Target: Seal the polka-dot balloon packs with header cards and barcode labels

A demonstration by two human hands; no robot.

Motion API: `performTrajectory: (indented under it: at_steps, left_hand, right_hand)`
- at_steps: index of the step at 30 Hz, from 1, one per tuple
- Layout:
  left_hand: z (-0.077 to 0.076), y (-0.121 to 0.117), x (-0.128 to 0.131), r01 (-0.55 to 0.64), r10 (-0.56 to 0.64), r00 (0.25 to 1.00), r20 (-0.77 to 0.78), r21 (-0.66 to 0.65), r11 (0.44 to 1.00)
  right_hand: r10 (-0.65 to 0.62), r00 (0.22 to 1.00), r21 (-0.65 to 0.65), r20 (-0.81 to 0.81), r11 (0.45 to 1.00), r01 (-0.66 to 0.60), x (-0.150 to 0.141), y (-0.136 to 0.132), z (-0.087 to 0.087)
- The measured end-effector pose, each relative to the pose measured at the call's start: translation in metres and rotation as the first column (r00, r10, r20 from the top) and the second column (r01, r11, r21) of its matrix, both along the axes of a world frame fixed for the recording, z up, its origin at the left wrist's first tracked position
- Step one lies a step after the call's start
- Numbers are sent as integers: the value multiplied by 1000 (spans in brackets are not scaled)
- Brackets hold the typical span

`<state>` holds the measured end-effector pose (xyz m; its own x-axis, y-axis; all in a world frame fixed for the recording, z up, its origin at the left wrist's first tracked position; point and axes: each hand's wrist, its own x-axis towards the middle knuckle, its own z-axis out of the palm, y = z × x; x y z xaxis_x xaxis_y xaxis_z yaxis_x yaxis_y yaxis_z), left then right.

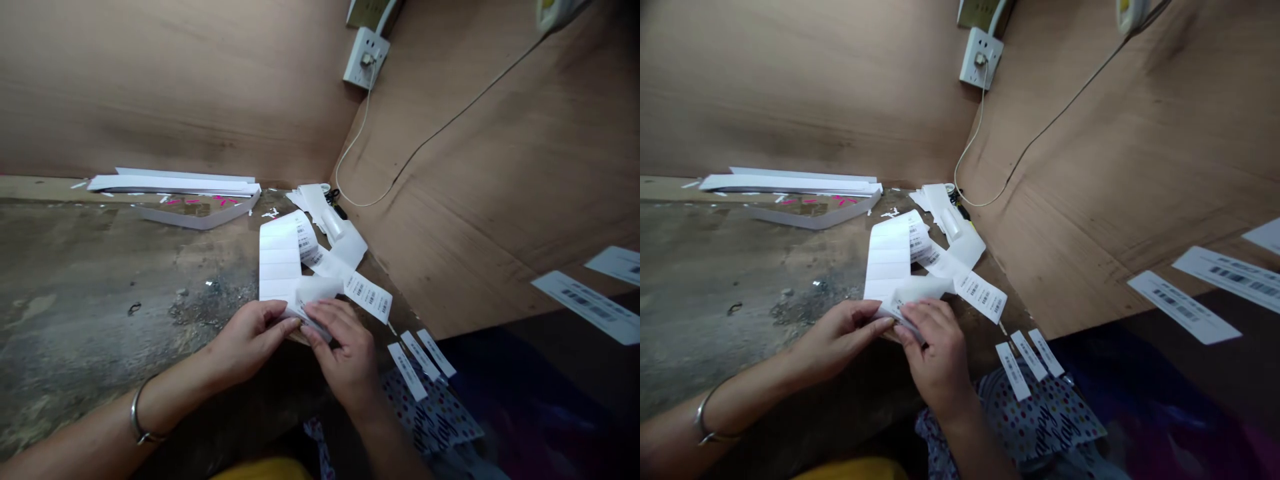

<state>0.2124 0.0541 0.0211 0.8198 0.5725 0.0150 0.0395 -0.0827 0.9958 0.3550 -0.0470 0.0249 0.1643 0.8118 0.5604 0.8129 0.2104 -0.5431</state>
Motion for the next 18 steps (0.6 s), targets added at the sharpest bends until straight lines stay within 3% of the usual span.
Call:
performTrajectory:
  at_steps: [4,11,15,18]
  left_hand:
    - [1,2,-3,20,-19,999,-25,56,998]
    - [-2,2,-1,66,-63,997,-46,73,995]
    - [-4,3,0,33,-19,997,-78,178,984]
    - [-4,5,0,41,-24,997,-75,245,969]
  right_hand:
    - [-10,985,-16,-174,1000,7,-2,4,-1]
    - [-14,982,6,-188,1000,15,-6,6,-5]
    - [-75,987,81,-145,993,87,-10,8,-14]
    - [-131,961,92,-245,983,158,-12,9,-19]
